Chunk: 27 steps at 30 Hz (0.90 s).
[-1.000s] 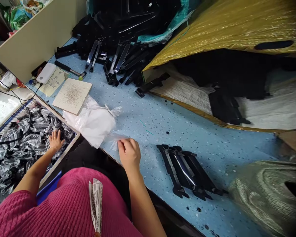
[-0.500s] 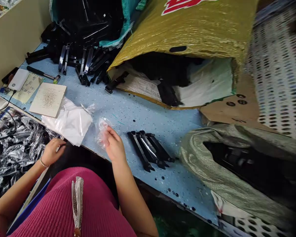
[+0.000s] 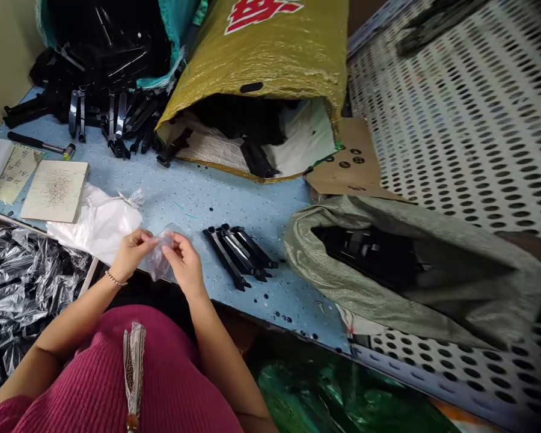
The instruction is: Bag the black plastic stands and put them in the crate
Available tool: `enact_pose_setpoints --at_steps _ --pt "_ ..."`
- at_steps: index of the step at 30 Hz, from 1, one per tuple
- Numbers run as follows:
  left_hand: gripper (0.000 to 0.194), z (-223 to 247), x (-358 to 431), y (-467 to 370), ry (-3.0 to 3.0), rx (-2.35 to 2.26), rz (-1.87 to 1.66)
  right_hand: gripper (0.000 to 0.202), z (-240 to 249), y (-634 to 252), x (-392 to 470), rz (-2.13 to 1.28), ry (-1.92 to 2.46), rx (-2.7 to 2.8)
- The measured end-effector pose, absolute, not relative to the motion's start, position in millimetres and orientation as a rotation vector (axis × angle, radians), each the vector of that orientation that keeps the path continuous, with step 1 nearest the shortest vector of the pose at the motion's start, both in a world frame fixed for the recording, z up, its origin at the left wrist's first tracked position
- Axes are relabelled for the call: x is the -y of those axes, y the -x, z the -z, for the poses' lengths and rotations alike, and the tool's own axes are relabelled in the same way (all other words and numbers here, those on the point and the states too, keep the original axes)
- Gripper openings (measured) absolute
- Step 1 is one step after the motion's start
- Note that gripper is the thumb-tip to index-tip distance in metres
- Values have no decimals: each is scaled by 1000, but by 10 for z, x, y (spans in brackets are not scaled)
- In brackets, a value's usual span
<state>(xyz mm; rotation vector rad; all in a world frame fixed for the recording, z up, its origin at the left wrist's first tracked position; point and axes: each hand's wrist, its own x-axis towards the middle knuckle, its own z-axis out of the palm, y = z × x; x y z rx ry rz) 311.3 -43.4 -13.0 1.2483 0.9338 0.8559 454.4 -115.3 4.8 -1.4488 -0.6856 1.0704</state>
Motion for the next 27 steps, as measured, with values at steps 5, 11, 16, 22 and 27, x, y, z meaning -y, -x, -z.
enact_pose_setpoints --at_steps 5,11,16,22,27 --pt "11 -55 389 -2920 -1888 -795 -905 35 -76 -5152 1323 -773 1707 989" --pt "36 -73 347 -2827 -2515 -700 -685 26 91 -5895 1893 16 2550 1378" --pt "23 -18 312 -3048 -2282 -813 -804 22 122 -5794 2028 -274 2442 1319" --pt "19 -23 308 -3369 -1994 -935 -925 36 -408 -5405 2186 -1454 1559 574" --pt "19 -68 252 -3496 -1832 -938 -997 37 -396 -5013 2266 -1755 1312 341"
